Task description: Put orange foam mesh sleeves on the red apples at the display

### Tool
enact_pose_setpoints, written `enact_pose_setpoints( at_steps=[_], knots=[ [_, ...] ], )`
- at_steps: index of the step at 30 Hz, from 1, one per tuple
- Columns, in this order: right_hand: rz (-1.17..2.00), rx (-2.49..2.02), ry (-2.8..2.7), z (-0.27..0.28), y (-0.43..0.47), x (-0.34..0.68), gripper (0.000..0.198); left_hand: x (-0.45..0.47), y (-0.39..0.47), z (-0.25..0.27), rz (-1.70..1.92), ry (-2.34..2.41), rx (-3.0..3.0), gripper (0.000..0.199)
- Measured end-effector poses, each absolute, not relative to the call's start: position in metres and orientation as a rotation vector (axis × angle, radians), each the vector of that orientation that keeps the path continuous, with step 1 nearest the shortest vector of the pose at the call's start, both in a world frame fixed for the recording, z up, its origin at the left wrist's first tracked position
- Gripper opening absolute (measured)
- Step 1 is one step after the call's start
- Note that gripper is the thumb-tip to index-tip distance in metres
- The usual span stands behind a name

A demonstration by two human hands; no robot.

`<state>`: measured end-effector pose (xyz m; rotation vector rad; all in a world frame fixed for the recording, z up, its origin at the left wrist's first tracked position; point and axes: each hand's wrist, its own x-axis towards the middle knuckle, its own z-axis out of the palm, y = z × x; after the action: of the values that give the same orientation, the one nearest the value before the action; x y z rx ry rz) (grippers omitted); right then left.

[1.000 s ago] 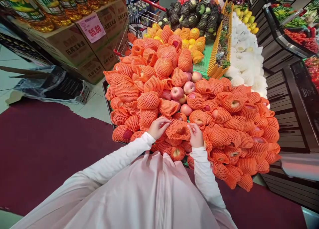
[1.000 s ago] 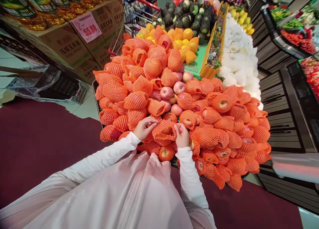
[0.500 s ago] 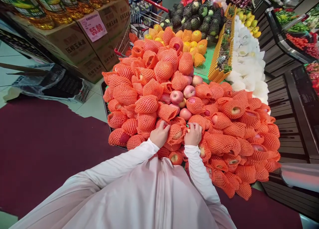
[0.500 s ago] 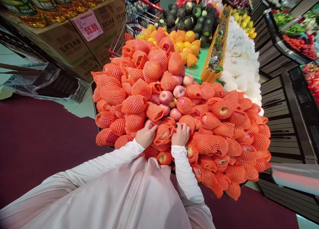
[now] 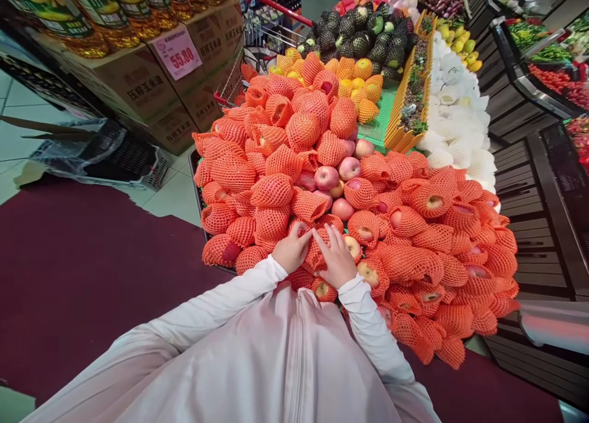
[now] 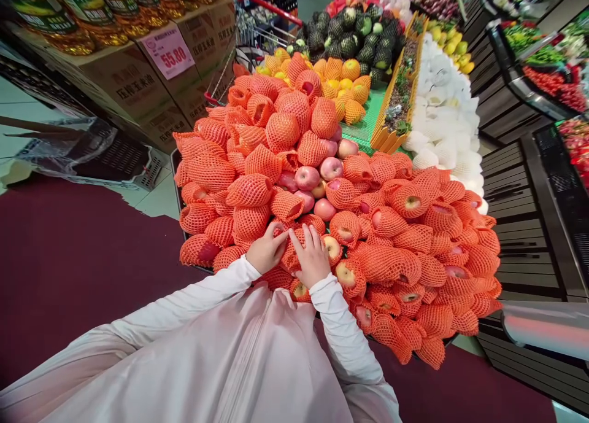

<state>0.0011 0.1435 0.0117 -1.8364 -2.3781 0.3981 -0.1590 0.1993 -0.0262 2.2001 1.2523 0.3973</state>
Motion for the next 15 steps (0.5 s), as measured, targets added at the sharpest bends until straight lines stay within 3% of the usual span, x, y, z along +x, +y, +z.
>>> enact_pose_setpoints(
  at_steps=[4,10,15],
  knots=[
    [0.327,-2.028,-2.318,0.007,0.155,-0.007,0.101,-0.18,0.214,-0.033,0.773,1.073,1.611,0.024],
    [0.405,-2.007,-2.295,0.012,0.166,0.001,0.075,-0.196,0.214,-0.031,0.326,0.944,0.863,0.048],
    [0.591,-1.696,-1.996,0.021,0.151,0.006,0.075,-0.188,0.193,-0.009,0.362,0.63,0.8,0.044]
  ],
)
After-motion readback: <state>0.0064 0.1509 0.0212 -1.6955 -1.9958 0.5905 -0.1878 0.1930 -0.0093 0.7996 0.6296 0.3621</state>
